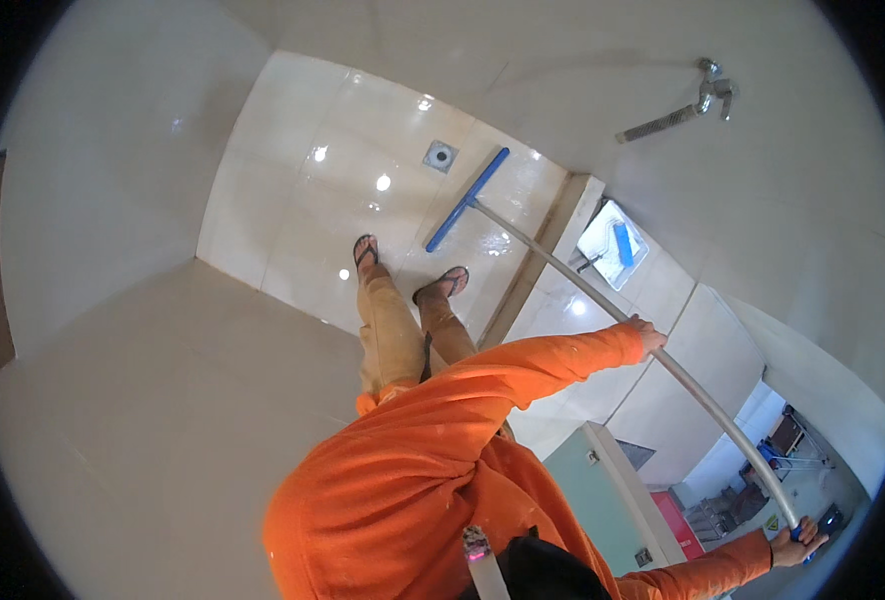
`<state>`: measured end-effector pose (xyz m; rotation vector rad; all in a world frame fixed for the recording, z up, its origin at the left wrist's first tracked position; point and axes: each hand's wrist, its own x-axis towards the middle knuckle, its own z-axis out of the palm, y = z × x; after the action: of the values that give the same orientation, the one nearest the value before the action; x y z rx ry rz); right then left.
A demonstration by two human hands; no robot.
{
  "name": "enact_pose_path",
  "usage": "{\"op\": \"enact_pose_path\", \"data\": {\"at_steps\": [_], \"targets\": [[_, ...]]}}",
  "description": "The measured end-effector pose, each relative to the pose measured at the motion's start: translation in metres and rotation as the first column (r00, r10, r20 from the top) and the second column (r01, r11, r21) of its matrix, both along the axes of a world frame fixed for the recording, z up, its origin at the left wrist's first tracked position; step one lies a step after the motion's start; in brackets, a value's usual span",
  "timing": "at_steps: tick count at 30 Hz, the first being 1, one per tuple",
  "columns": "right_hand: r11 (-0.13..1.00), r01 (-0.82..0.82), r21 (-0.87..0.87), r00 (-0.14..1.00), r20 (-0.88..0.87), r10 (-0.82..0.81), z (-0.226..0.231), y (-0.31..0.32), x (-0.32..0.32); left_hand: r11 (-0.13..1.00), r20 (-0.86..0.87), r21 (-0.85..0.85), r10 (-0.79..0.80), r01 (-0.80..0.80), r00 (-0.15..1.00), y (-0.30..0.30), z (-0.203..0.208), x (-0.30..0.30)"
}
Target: The person scrubs the shower floor with a blue sponge, then uses a squeegee to push water toward the drain. The person rinses the floor with a handheld showerhead and continues squeegeeing to clear remaining water.
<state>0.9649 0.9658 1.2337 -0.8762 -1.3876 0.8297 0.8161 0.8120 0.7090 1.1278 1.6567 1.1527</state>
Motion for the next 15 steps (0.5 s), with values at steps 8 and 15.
{"op": "enact_pose_path", "data": {"at_steps": [8, 15], "targets": [[0.952, -0.282, -0.122, 0.955, -0.133, 0.266, -0.096, -0.007, -0.015, 0.966, -0.143, -0.231, 0.088, -0.119, 0.986, -0.108, -0.053, -0.001], [0.801, -0.505, -0.323, 0.855, -0.056, 0.516, -0.268, -0.177, -0.104, 0.698, 0.168, -0.472, 0.670, -0.538, 0.723, -0.375, -0.191, -0.082]]}}
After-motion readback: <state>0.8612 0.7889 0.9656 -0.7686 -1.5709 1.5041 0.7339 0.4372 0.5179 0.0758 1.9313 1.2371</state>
